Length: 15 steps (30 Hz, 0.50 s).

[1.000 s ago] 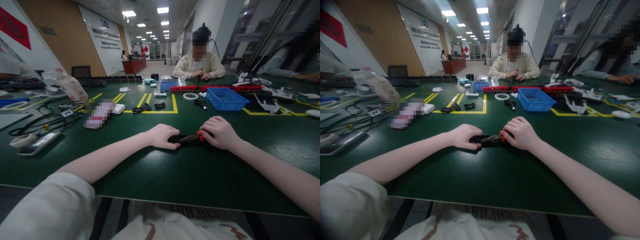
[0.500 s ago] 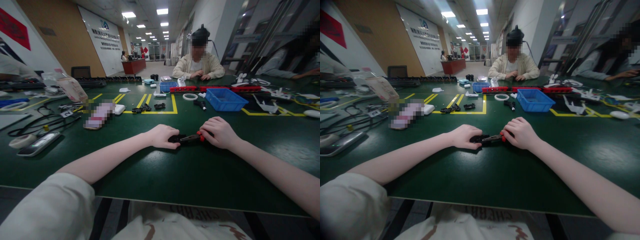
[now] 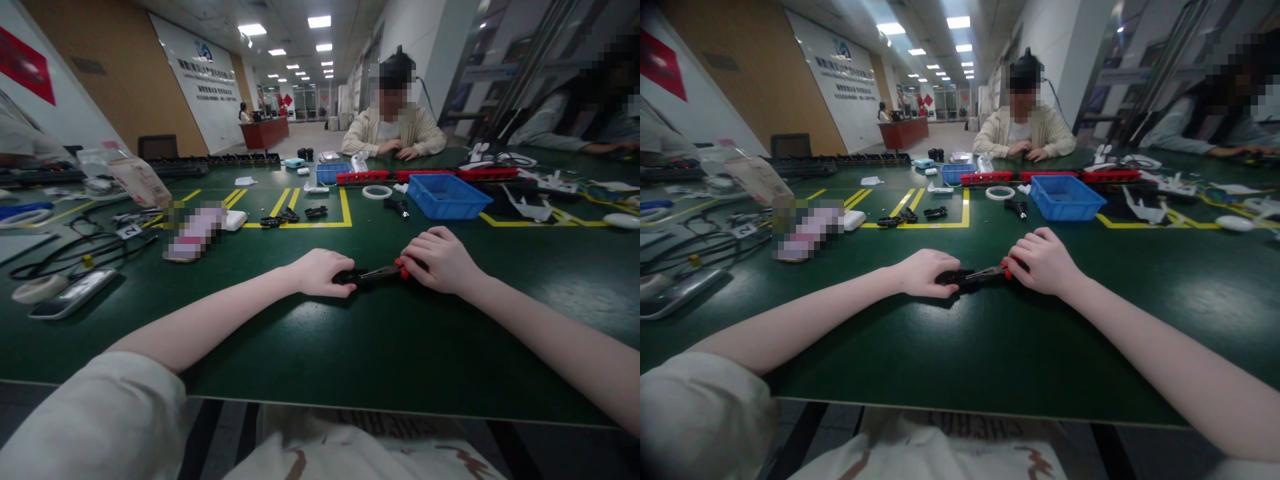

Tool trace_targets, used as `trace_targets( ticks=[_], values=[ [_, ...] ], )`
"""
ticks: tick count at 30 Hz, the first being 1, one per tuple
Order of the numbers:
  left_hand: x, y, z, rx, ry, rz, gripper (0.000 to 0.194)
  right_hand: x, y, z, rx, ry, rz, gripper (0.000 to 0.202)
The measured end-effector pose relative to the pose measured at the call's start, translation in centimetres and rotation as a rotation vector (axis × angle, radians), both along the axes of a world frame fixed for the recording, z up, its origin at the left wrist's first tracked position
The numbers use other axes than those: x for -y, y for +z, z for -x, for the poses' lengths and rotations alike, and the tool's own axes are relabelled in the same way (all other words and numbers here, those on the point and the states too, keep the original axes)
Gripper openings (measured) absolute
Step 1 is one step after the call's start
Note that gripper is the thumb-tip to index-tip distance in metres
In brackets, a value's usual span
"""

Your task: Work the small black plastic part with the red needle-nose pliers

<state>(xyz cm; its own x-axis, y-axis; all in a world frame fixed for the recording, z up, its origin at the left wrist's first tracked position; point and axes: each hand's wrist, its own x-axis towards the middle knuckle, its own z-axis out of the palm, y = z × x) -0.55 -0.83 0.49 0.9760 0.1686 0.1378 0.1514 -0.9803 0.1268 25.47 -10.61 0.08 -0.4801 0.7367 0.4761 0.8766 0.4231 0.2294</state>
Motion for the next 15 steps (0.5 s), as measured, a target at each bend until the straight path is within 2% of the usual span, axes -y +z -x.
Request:
trace_targets(
  ticks=[6, 15],
  values=[
    [0.12, 0.15, 0.1, 0.001, -0.003, 0.033, 0.029, 0.04, 0.05, -0.14, -0.077, -0.026, -0.007, 0.032],
    [0.09, 0.09, 0.17, 0.019, -0.019, 0.016, 0.028, 0.15, -0.07, 0.46, -0.096, 0.01, 0.014, 0.031]
  ],
)
